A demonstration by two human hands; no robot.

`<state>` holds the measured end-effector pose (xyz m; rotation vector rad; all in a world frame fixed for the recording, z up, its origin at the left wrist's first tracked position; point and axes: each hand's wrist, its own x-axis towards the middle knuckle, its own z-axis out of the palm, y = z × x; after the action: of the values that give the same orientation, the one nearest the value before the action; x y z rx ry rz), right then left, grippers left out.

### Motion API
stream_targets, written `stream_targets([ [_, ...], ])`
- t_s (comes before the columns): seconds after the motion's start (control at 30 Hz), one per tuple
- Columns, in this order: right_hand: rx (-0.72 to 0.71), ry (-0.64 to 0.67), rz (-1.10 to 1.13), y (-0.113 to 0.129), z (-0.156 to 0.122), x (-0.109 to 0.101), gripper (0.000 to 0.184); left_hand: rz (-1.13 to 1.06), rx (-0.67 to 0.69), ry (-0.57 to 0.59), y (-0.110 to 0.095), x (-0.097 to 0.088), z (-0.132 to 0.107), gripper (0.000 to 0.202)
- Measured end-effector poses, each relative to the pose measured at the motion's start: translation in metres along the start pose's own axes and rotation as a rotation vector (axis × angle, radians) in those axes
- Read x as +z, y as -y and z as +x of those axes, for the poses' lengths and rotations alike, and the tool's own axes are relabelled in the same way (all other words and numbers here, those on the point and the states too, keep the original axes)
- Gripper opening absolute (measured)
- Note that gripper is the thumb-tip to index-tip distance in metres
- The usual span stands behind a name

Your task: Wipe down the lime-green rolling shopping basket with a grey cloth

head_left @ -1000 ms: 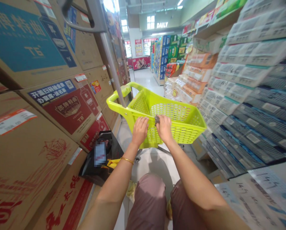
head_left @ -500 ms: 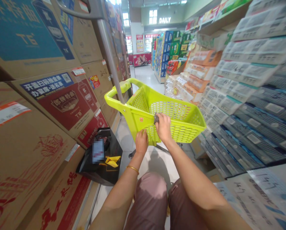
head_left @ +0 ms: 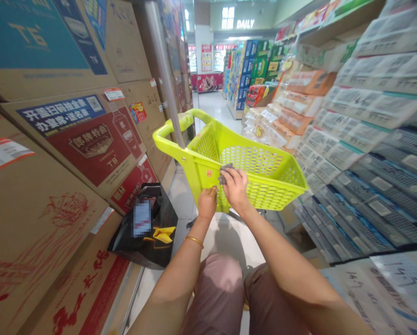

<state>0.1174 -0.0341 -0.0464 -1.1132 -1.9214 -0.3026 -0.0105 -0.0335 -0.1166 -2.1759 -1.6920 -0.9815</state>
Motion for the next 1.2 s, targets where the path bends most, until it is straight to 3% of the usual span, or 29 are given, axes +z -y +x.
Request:
stream_targets([
  [0.13, -0.107, 0.114, -0.076, 0.009, 0.004, 0.015, 0.036, -0.017, 0.026, 0.042, 0.006, -0.002, 0.002, 0.027],
  [0.33, -0.139, 0.202, -0.127, -0.001, 0.006, 0.029, 0.033, -0.001, 0.069, 0.047, 0.012, -0.002, 0.003, 0.024],
  [0.57, -0.235, 0.26, -0.137, -0.009, -0.025, 0.039, 0.03, -0.024, 0.105, 0.061, 0.017, 0.003, 0.001, 0.023],
  [0.7, -0.262, 0.23, -0.172, -0.013, -0.039, 0.041, 0.027, -0.08, 0.126, 0.053, 0.019, 0.004, 0.001, 0.022],
  [0.8, -0.314, 0.168, -0.192, -0.011, -0.032, 0.036, 0.026, -0.086, 0.126, 0.032, 0.018, 0.004, 0.001, 0.022],
  [0.97, -0.178, 0.042, -0.202, -0.002, -0.007, 0.031, 0.027, -0.049, 0.136, -0.006, 0.015, 0.002, 0.0, 0.025],
  [1.07, -0.195, 0.072, -0.212, -0.003, -0.01, 0.036, 0.026, -0.024, 0.134, 0.029, 0.015, 0.001, 0.001, 0.026],
  [1.2, -0.226, 0.171, -0.207, -0.013, -0.04, 0.043, 0.026, -0.025, 0.145, 0.114, 0.016, -0.001, 0.002, 0.024],
])
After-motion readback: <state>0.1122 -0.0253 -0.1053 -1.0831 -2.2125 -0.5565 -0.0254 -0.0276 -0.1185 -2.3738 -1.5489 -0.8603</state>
